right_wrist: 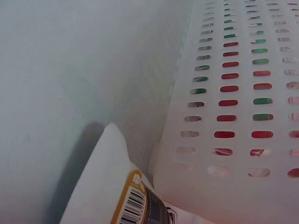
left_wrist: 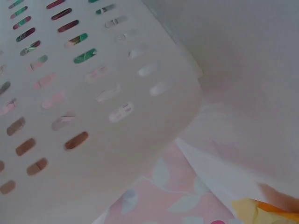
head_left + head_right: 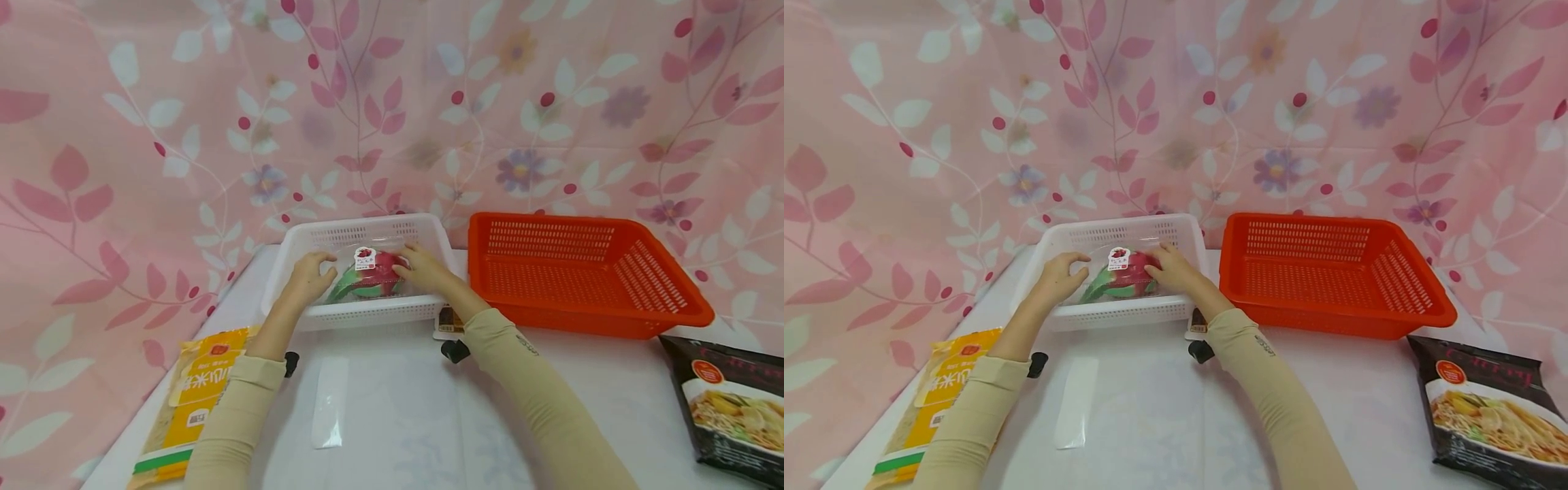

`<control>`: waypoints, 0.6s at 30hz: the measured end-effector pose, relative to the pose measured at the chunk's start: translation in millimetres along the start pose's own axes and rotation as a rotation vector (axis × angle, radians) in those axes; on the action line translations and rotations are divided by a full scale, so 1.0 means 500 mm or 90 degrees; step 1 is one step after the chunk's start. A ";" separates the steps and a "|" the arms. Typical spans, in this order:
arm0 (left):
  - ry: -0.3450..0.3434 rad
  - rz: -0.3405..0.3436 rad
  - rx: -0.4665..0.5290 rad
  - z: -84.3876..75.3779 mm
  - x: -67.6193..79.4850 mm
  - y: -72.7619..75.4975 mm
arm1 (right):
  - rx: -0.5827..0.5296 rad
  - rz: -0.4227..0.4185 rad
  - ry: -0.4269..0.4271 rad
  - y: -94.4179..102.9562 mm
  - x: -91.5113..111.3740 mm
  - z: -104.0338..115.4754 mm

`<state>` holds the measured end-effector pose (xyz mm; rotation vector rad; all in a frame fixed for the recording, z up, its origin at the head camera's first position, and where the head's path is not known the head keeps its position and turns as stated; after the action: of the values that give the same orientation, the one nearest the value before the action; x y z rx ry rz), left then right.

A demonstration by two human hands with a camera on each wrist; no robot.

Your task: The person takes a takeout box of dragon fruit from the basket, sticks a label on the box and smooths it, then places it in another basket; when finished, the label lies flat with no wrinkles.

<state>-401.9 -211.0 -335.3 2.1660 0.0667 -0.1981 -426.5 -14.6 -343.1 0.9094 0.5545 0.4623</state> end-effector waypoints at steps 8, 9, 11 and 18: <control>-0.005 0.007 -0.044 -0.006 -0.001 -0.004 | -0.020 0.011 -0.004 -0.001 0.004 0.007; -0.005 0.007 -0.049 -0.008 -0.001 -0.005 | -0.018 0.009 0.001 0.000 0.003 0.007; -0.006 0.004 -0.056 -0.009 -0.001 -0.005 | -0.009 0.012 0.004 0.001 0.002 0.008; -0.011 -0.001 -0.066 -0.007 -0.001 -0.004 | 0.017 0.044 -0.013 -0.005 0.009 0.007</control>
<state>-402.1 -206.8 -334.9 2.0608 0.0675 -0.2088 -420.4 -15.4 -344.5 0.9604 0.5136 0.5077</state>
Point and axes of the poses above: each hand's wrist, its own x-axis away from the middle knuckle, its own y-axis out of the back of the hand, z = x × y, the point moved 9 cm from there along -x, towards the middle knuckle, and after that the axes turned 5 degrees about y, right-handed, at the moved point
